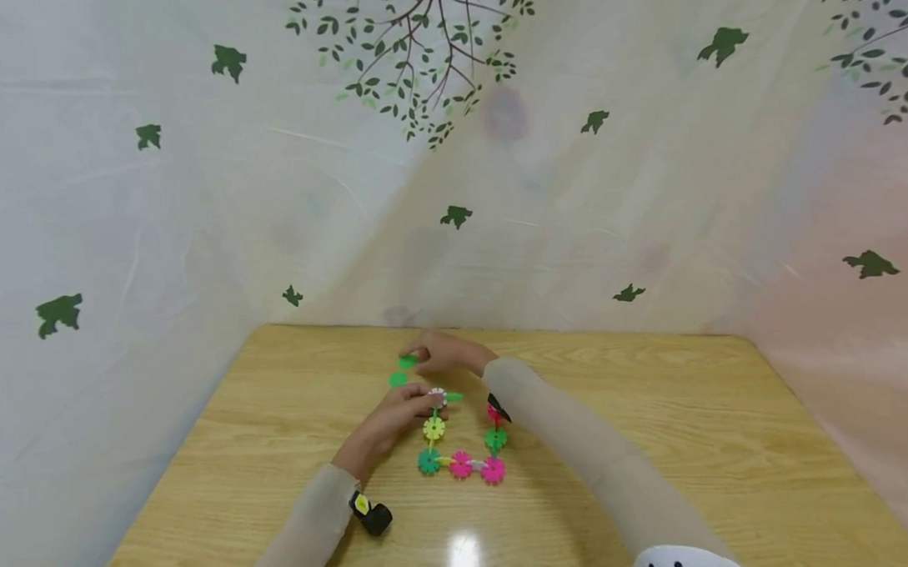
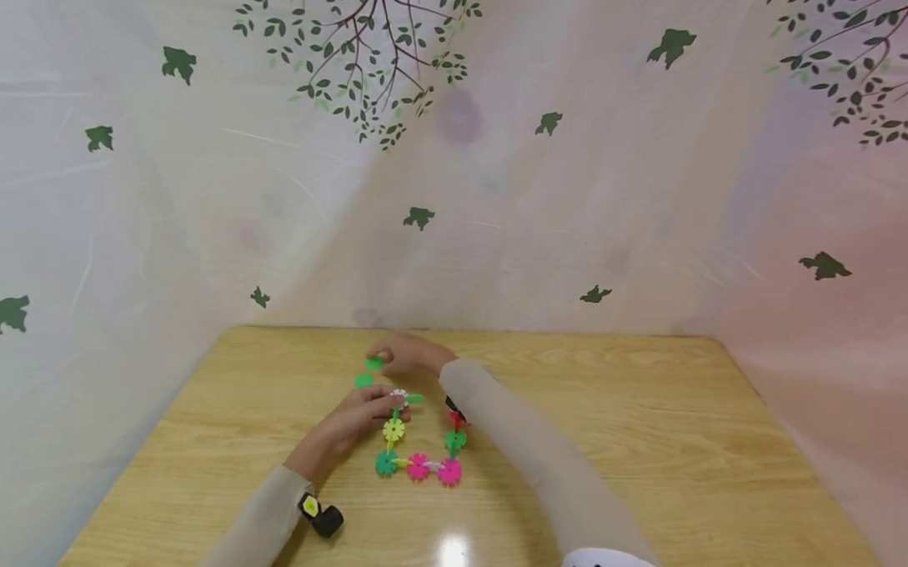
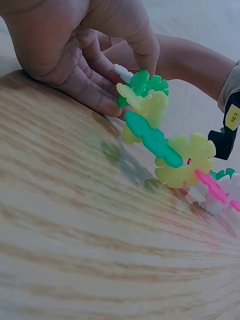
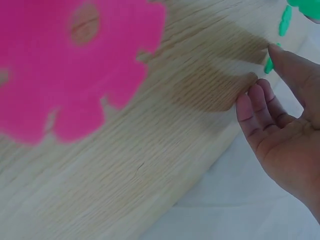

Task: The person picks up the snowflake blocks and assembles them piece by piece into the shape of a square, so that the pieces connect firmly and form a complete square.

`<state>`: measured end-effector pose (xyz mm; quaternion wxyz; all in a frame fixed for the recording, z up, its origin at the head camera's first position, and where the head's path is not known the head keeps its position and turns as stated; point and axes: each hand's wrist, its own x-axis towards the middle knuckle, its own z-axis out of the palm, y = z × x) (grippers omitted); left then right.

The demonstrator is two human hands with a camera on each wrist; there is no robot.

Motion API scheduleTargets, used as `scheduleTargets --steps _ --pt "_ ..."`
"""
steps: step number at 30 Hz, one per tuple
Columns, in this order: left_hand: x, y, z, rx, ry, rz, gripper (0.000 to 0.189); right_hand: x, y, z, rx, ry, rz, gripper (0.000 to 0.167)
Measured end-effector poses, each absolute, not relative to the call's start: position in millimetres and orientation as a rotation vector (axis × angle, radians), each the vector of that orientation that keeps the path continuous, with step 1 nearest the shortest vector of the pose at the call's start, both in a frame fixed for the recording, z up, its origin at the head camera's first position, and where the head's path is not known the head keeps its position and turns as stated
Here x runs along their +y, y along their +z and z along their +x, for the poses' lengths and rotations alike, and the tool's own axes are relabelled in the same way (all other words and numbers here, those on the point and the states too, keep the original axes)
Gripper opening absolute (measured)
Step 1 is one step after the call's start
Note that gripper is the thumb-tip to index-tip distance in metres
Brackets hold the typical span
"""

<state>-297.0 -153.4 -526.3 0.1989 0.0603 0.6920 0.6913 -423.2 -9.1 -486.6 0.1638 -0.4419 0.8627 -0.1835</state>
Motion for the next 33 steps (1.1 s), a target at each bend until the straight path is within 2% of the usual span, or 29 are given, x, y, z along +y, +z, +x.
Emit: scheduleTargets --steps 5,8,15,27,33 --pt "-152 -525 -297 1.935 1.935 0.158 0.024 0 -488 -425 2.483 -0.576 -1.236 0.023" --pt "-151 -524 -297 1.953 1.937 0.161 0.024 9 -488 -424 2.47 -0.667 -1.134 0.016" --pt "-146 -523 -297 1.987 1.956 0.099 0.021 33 -484 -418 2.476 -0.772 -0.948 0.023" --pt "-141 -522 -298 2.09 1.904 0.012 0.039 78 -482 -391 2.477 -1.002 -0.857 0.017" --pt "-134 -522 -299 2.037 2.021 -0.128 0.037 94 -478 -372 2.361 -1.238 -0.763 0.022"
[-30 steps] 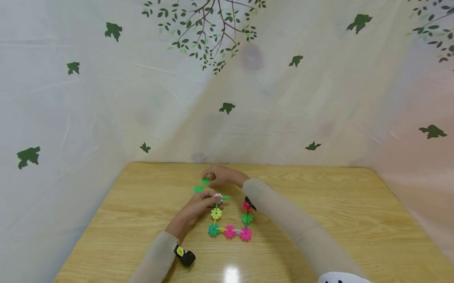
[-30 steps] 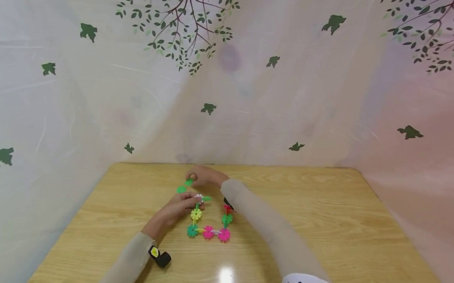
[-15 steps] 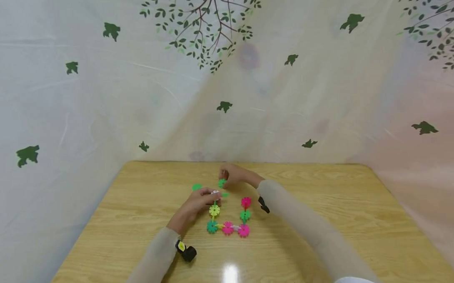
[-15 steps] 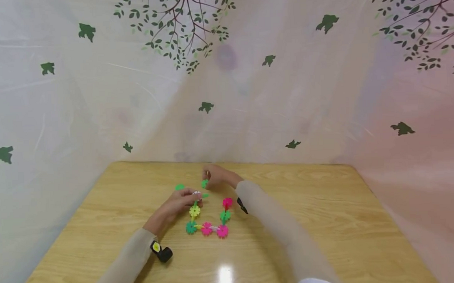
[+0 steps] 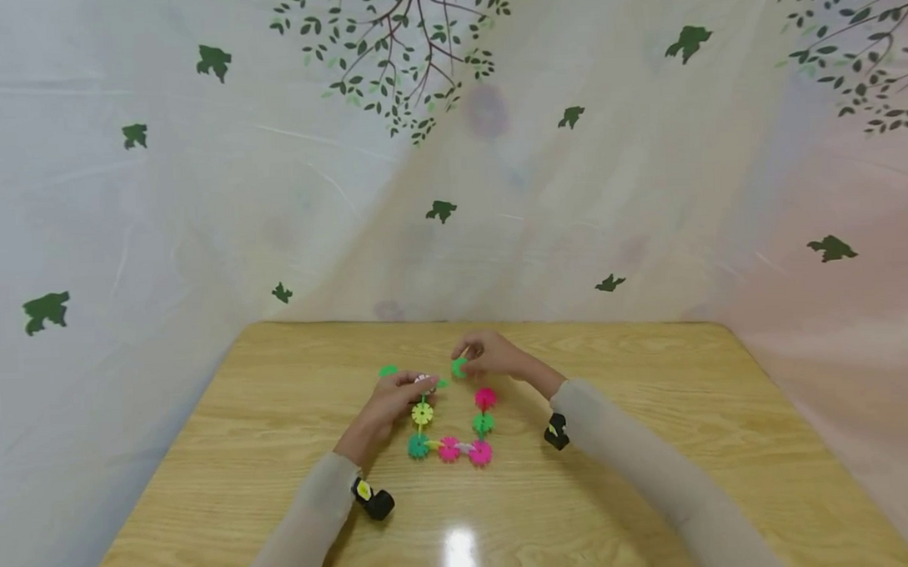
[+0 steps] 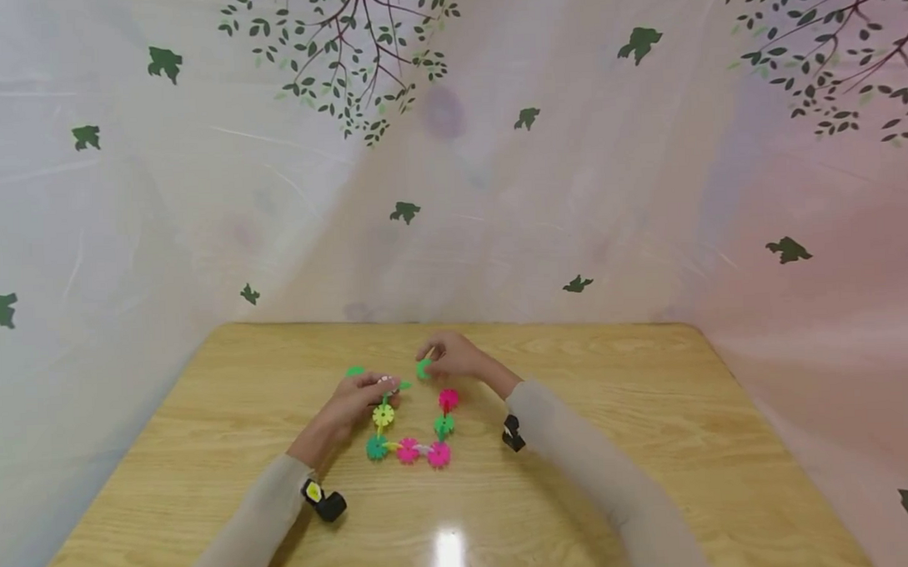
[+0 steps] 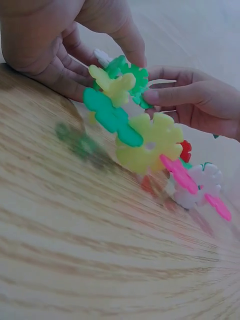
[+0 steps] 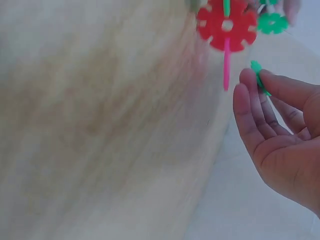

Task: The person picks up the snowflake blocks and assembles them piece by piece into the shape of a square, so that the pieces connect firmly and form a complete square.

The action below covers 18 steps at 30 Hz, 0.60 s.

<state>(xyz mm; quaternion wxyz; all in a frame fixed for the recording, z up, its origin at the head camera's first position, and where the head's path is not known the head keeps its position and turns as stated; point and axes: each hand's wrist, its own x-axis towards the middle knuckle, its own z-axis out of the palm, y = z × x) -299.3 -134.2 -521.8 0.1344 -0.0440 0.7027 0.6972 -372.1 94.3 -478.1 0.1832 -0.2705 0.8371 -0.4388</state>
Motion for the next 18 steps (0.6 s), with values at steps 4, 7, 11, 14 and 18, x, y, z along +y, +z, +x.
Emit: scheduleTargets --steps 4,7,11,14,18 --pt "-128 -523 -300 2.033 2.092 -0.169 0.034 101 -478 -362 2.306 -1.334 -0.686 0.026" --pt "-125 -524 -301 2.05 2.117 -0.173 0.033 102 -478 -358 2.281 -1.401 -0.624 0.029" --pt "-121 -524 -302 2.05 2.153 -0.19 0.03 103 -478 -352 2.256 -1.484 -0.561 0.032" --pt "-119 -523 -303 2.025 2.192 -0.205 0.027 101 -480 -351 2.265 -1.526 -0.524 0.032" --pt "-118 -522 -304 2.015 2.198 -0.21 0.028 97 -483 -349 2.26 -1.598 -0.463 0.031"
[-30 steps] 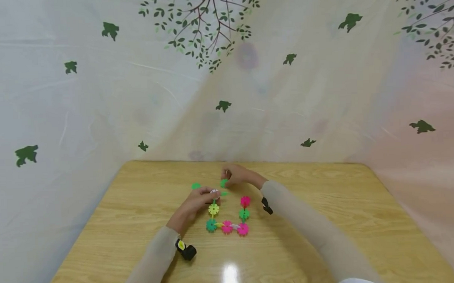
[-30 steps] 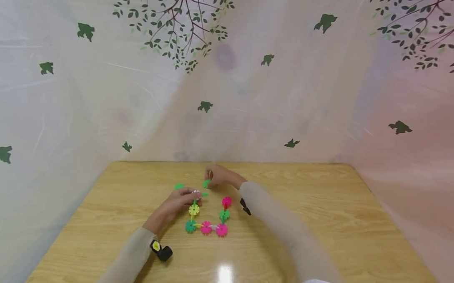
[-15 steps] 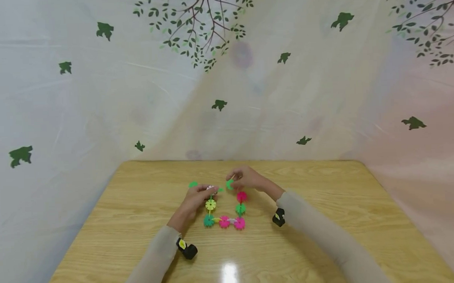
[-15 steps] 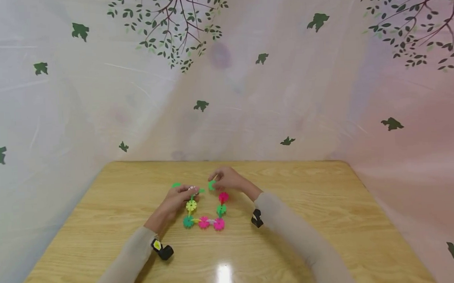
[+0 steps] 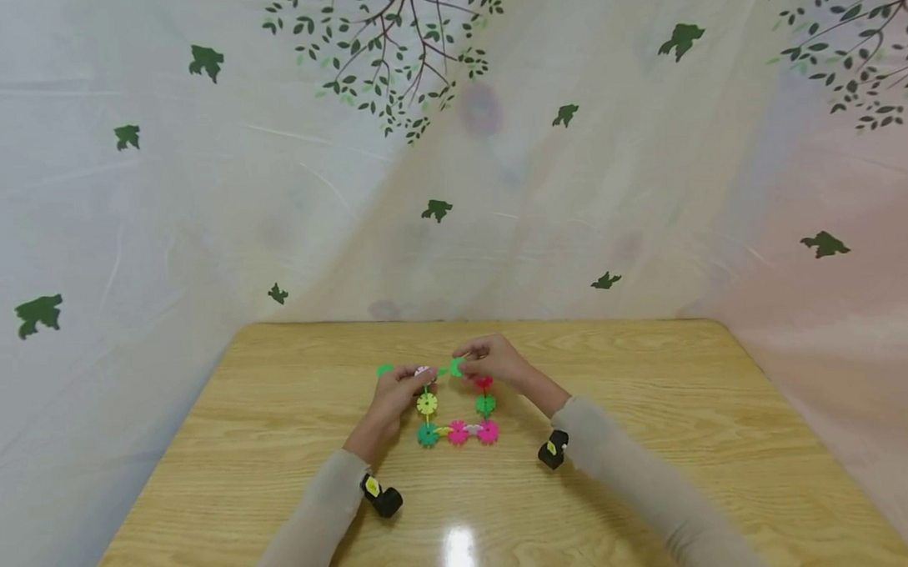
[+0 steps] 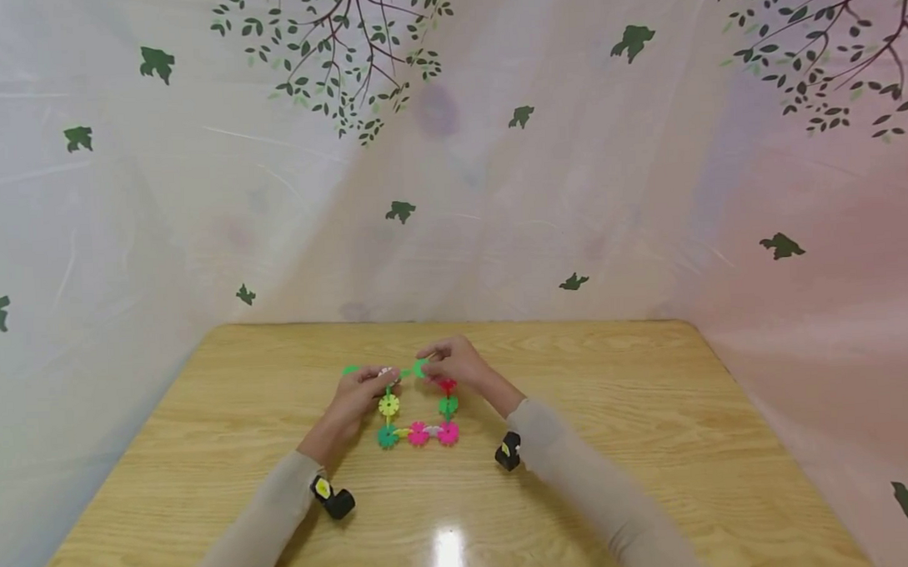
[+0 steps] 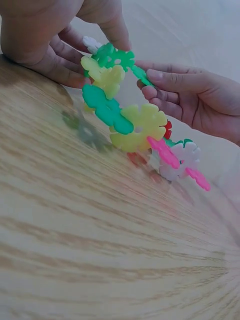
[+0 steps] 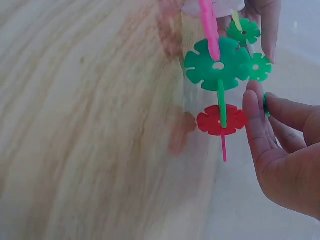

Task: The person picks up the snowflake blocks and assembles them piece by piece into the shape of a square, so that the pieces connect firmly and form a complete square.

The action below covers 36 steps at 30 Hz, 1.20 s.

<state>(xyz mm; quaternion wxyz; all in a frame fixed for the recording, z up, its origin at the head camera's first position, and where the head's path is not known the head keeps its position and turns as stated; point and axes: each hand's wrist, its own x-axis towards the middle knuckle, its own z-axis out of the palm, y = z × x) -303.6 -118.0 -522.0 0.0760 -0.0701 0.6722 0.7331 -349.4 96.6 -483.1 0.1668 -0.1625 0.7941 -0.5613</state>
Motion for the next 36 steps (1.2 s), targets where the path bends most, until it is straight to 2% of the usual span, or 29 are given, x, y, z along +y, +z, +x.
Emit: scheduleTargets --steps 13,21,36 --pt "-126 -525 -310 1.974 2.097 -0.152 0.04 88 -485 -346 2.194 -1.712 -0.386 0.024" --pt "-127 -525 -310 1.973 2.099 -0.16 0.032 85 -489 -347 2.189 -1.734 -0.292 0.021" --pt "-125 -525 -307 1.943 2.153 -0.154 0.034 83 -486 -346 2.144 -1.765 -0.235 0.021"
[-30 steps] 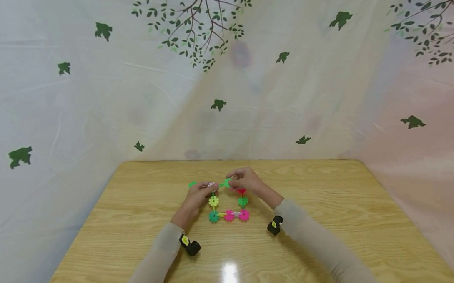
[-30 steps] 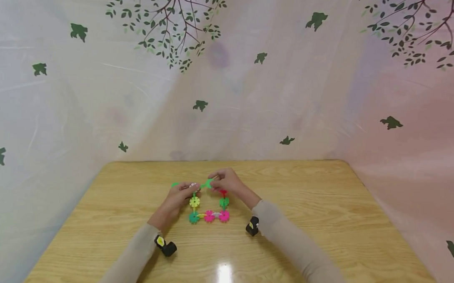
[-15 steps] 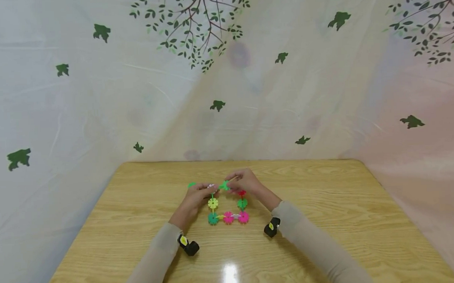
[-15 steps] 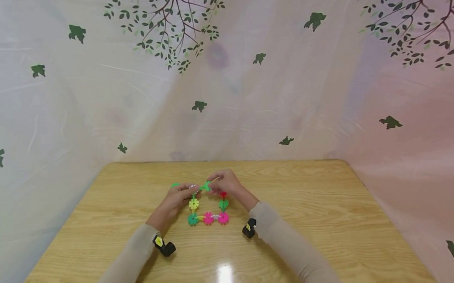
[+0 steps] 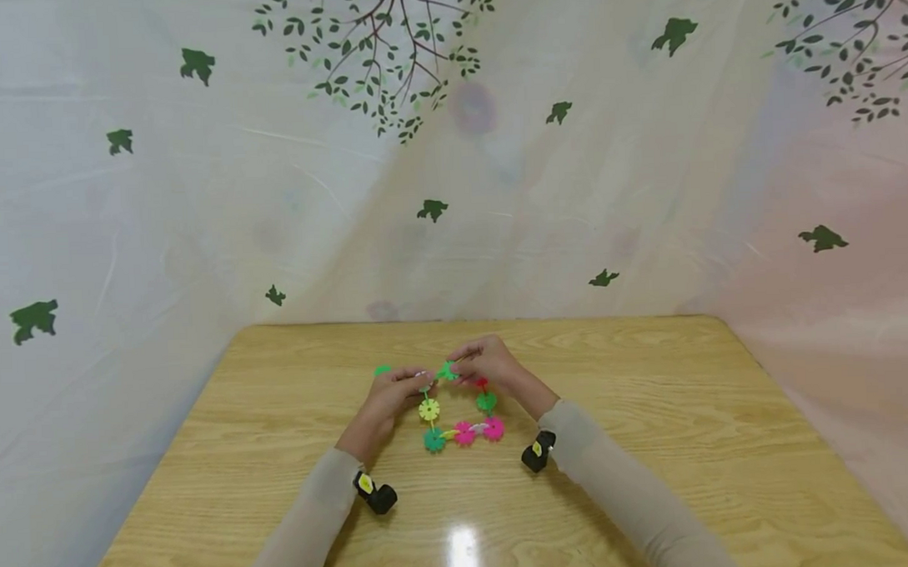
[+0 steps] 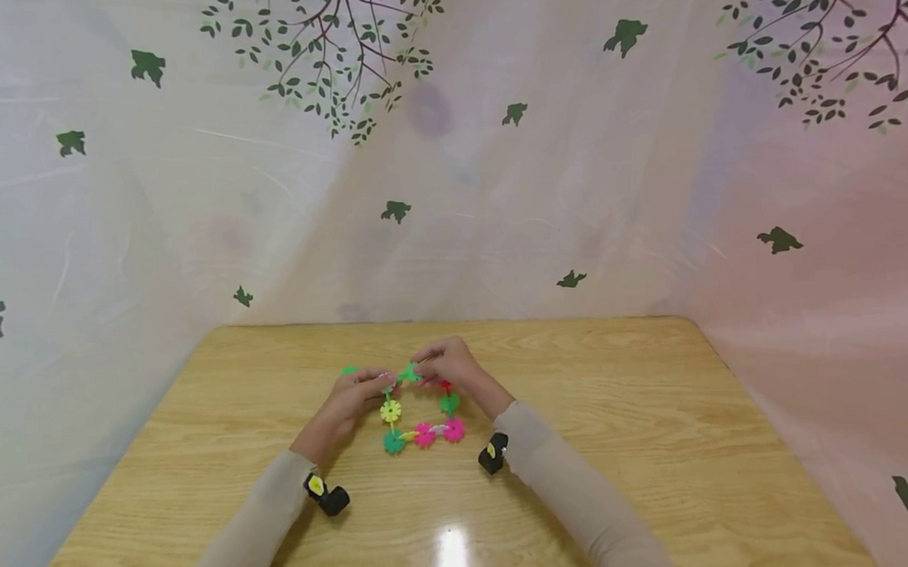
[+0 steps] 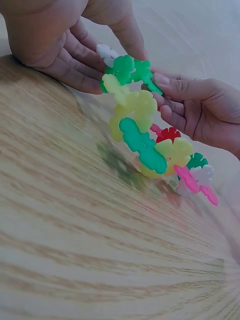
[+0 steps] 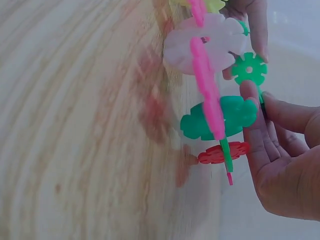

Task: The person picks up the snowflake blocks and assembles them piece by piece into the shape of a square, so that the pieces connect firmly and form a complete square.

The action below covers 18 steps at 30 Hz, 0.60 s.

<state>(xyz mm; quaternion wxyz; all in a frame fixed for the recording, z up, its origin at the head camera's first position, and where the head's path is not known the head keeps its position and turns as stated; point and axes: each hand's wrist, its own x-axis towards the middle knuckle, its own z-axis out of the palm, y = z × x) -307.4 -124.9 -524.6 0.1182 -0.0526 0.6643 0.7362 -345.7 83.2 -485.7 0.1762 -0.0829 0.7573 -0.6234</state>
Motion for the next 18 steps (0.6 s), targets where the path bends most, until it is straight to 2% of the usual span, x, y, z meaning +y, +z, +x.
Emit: scheduleTargets --steps 8,18 --pt "-123.9 -524.1 -305.7 1.926 2.165 -0.121 0.037 85.2 -489.0 -345.6 2.139 -1.753 -0.323 0.025" --pt "-128.2 -529.3 -306.6 1.942 2.193 -0.073 0.024 84.7 -495.6 -347.0 2.127 -1.748 -0.405 0.019"
